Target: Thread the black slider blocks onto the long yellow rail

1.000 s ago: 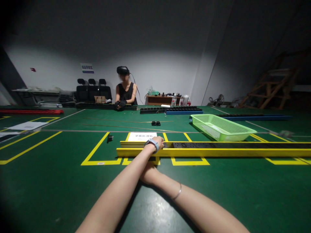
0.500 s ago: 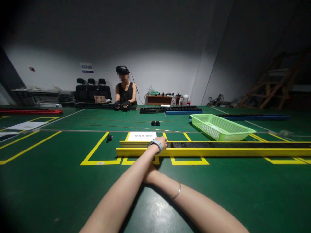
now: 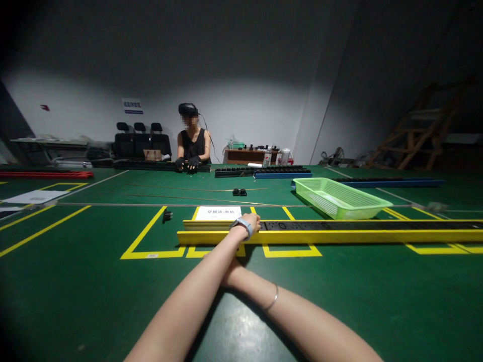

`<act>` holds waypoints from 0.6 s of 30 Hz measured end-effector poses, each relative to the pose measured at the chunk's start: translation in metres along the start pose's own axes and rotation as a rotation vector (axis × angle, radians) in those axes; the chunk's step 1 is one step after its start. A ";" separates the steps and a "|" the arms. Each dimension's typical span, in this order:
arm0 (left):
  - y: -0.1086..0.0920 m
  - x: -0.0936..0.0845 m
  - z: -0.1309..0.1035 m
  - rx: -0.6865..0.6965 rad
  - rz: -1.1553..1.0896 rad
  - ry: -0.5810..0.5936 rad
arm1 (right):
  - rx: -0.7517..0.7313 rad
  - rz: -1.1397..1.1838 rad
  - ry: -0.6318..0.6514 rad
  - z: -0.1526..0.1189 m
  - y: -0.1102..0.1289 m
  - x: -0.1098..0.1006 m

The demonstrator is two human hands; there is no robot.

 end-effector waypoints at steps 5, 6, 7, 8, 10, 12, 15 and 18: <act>-0.004 -0.001 -0.002 -0.004 0.007 -0.003 | 0.034 0.025 0.105 0.004 -0.004 0.004; -0.005 -0.001 -0.003 -0.004 0.005 0.000 | 0.042 0.025 0.110 0.005 -0.005 0.004; -0.005 -0.002 -0.003 -0.004 0.002 0.002 | 0.049 0.023 0.113 0.005 -0.005 0.004; -0.005 -0.002 -0.003 -0.003 0.000 0.004 | 0.055 0.020 0.115 0.005 -0.005 0.004; -0.005 -0.002 -0.003 -0.001 -0.002 0.000 | 0.062 0.012 0.116 0.004 -0.002 0.003; -0.005 -0.002 -0.002 0.008 -0.001 -0.005 | 0.069 0.006 0.110 0.004 0.001 0.001; -0.004 0.000 0.000 0.017 0.002 -0.005 | 0.077 0.003 0.103 0.003 0.006 -0.002; -0.003 0.002 0.002 0.025 0.002 -0.009 | 0.078 -0.007 0.107 0.003 0.007 -0.004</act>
Point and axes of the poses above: each hand's wrist, its own z-axis towards the middle knuckle, its own x-axis out of the palm, y = z × x, the point moved 2 cm from there along z, towards the middle knuckle, and after that the axes turned 4 degrees about -x, right-handed, at the moved point
